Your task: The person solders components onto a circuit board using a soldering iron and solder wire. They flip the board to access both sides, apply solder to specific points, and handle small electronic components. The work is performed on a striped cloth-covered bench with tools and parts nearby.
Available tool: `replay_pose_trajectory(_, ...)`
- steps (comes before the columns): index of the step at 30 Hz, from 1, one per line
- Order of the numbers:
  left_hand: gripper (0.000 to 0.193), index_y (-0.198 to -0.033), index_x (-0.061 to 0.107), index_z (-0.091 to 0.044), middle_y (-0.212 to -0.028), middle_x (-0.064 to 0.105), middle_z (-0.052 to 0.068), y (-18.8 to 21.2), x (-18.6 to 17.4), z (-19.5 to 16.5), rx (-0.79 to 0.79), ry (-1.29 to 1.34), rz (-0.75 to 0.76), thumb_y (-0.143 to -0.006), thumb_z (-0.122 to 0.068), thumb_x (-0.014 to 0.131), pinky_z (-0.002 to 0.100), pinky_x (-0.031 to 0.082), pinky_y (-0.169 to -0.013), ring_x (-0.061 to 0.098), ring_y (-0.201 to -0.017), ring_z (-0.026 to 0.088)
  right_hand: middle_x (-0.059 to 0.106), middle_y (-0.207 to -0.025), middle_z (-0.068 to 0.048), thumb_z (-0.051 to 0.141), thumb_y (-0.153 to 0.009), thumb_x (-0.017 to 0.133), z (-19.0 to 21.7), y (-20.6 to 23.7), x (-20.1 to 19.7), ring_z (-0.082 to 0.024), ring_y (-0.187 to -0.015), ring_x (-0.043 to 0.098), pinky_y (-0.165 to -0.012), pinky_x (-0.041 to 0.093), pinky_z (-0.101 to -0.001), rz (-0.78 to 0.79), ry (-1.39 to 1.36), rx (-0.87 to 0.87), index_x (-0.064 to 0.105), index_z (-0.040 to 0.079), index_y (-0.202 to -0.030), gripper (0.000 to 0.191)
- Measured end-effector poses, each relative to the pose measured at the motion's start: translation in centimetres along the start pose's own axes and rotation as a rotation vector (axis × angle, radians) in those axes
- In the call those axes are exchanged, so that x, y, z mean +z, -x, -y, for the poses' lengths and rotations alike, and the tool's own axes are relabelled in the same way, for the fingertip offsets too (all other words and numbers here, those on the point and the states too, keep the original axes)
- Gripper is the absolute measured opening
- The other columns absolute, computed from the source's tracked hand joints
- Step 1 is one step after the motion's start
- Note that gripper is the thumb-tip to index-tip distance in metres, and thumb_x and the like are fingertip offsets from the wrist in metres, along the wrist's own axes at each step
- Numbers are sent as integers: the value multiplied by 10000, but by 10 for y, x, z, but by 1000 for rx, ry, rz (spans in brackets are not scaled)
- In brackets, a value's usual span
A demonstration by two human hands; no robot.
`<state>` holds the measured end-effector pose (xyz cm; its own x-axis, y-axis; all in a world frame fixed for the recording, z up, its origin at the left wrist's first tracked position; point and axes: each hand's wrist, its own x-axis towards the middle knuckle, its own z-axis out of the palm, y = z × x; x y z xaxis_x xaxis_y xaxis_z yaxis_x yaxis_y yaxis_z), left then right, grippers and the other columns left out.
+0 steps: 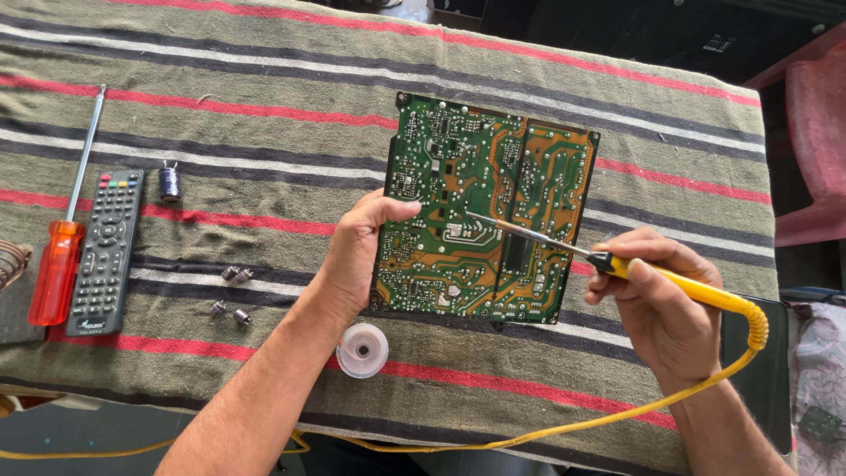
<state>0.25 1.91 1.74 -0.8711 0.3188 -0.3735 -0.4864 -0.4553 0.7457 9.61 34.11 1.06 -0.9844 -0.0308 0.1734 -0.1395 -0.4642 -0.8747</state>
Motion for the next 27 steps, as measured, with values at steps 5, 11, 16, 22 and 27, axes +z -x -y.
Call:
replay_pose_trajectory(5, 287, -1114, 609, 16, -950, 723, 145, 1, 2, -2, 2, 11, 27, -882, -150, 573, 303, 654, -672, 746, -783, 177, 656, -1139, -250, 4, -1099, 589, 1, 1, -3, -263, -907, 740, -853, 658, -395, -8, 46, -16, 668, -153, -1158, 185)
replay_pose_trajectory(11, 275, -1111, 612, 15, -953, 718, 130, 0, 0, -1, 2, 53, 24, -883, -135, 588, 307, 654, -697, 745, -794, 172, 658, -1145, -252, -1, -1084, 581, -1, 0, -3, -274, -906, 745, -827, 661, -400, -30, 41, -2, 662, -144, -1155, 179)
replay_pose_trajectory(16, 263, -1101, 622, 26, -947, 721, 130, -2, -5, 2, 6, 94, 67, -890, -130, 599, 305, 640, -694, 735, -788, 167, 660, -1150, -253, 3, -1091, 580, -2, 1, -2, -273, -907, 746, -824, 659, -397, -27, 37, 6, 661, -143, -1156, 179)
replay_pose_trajectory(22, 264, -1104, 622, 32, -941, 723, 129, -4, -6, 4, 13, 97, 68, -890, -122, 602, 304, 637, -696, 732, -782, 166, 659, -1154, -257, 12, -1083, 575, -3, 1, -3, -285, -932, 742, -810, 660, -407, -30, 39, 19, 651, -138, -1155, 183)
replay_pose_trajectory(27, 273, -1109, 624, 36, -942, 726, 133, -3, -6, 4, 13, 105, 85, -887, -121, 601, 305, 638, -693, 733, -782, 168, 664, -1146, -264, 18, -1099, 577, -3, 2, -5, -279, -899, 738, -814, 655, -405, -37, 34, 0, 653, -140, -1165, 188)
